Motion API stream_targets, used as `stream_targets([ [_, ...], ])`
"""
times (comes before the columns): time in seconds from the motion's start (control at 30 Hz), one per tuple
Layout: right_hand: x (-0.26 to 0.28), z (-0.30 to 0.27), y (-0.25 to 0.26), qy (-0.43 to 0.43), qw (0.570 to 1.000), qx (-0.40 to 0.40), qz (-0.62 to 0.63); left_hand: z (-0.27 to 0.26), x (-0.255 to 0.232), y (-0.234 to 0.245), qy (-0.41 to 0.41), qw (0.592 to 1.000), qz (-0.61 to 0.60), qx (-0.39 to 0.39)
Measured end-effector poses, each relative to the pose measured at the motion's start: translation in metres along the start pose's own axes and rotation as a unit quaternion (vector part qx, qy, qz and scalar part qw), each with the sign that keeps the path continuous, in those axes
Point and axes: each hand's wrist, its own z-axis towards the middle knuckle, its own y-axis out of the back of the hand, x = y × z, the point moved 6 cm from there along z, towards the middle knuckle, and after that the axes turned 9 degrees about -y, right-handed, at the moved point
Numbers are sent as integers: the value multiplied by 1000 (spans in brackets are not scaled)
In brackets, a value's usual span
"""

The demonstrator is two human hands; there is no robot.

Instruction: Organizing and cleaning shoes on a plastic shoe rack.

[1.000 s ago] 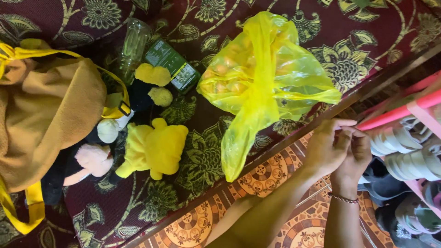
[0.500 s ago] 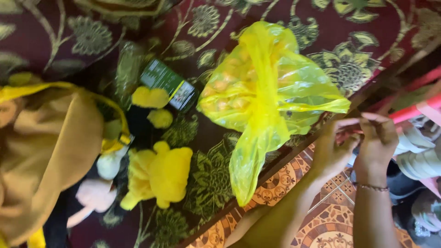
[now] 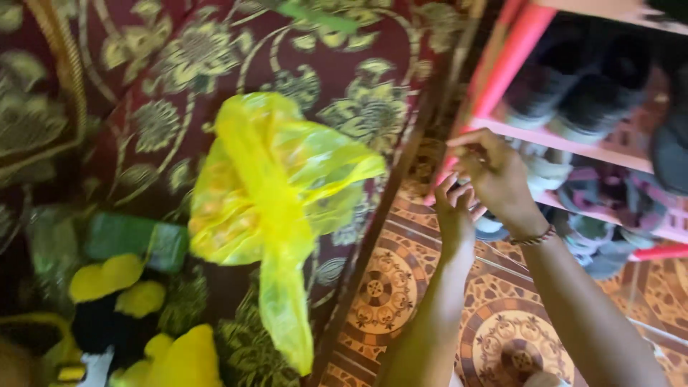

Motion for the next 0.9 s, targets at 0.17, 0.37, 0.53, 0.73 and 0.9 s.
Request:
stream_targets([
  [0.17, -4, -3, 31, 64, 998, 2, 15, 17, 74, -8, 40, 999, -19, 14],
  [0.37, -1, -6, 43, 156, 987, -21, -8, 0, 36, -35, 16, 996, 69, 49],
  [0.53, -15, -3, 65, 90, 980, 40, 171, 41, 82, -6, 31, 999, 43, 9],
  [0.73, -19, -9, 119, 138, 969, 31, 200, 21, 61, -27, -8, 995, 98, -30],
  [0.9, -29, -9, 149, 114, 967, 26, 226, 13, 65, -32, -34, 993, 104, -38],
])
